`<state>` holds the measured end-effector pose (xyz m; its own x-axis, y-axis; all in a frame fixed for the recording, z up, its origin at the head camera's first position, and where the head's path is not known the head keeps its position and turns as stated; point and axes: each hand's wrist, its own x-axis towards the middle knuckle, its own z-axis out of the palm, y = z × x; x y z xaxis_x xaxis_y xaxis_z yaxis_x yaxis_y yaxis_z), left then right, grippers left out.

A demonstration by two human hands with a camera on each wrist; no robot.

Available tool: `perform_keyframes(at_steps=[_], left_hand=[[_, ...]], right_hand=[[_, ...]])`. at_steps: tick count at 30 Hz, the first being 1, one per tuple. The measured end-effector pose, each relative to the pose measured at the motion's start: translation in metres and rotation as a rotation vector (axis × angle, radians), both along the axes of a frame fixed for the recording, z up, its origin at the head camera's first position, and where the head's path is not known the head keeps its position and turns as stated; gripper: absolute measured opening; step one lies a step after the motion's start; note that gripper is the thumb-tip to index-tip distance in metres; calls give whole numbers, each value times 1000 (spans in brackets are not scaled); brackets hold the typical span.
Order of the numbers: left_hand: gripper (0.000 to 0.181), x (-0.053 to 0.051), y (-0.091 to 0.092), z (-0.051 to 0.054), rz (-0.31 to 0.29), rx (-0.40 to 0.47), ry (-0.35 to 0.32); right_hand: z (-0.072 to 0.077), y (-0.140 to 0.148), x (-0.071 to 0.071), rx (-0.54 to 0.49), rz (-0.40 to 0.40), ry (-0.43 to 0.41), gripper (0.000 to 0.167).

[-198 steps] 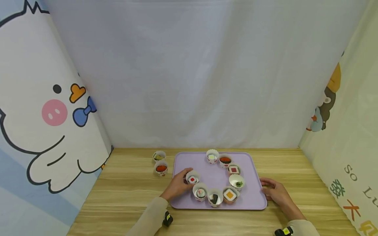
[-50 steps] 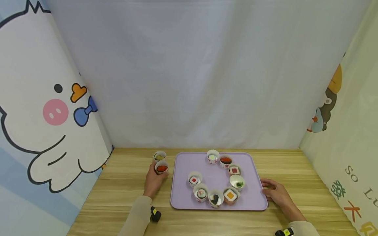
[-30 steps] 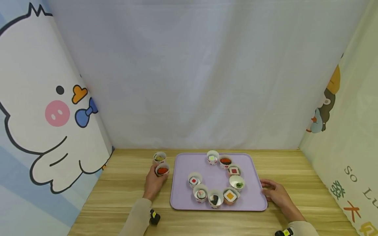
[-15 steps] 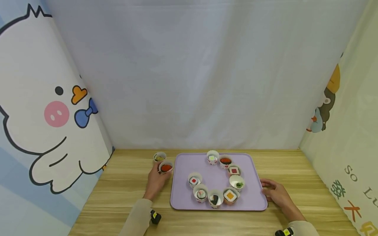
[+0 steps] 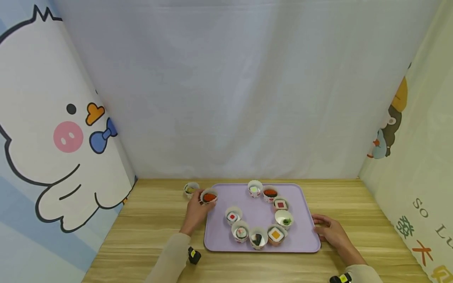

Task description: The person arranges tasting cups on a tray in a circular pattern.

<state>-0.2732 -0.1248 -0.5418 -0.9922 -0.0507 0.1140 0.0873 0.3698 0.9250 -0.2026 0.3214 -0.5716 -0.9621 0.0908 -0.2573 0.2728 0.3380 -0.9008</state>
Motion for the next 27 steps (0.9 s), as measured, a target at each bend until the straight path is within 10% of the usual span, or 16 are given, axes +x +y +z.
perform_keyframes(at_steps=[27], left_hand=[[57, -14, 55, -11, -69, -10, -90]], right_hand=[[-2, 2, -1, 15, -1, 3, 57]])
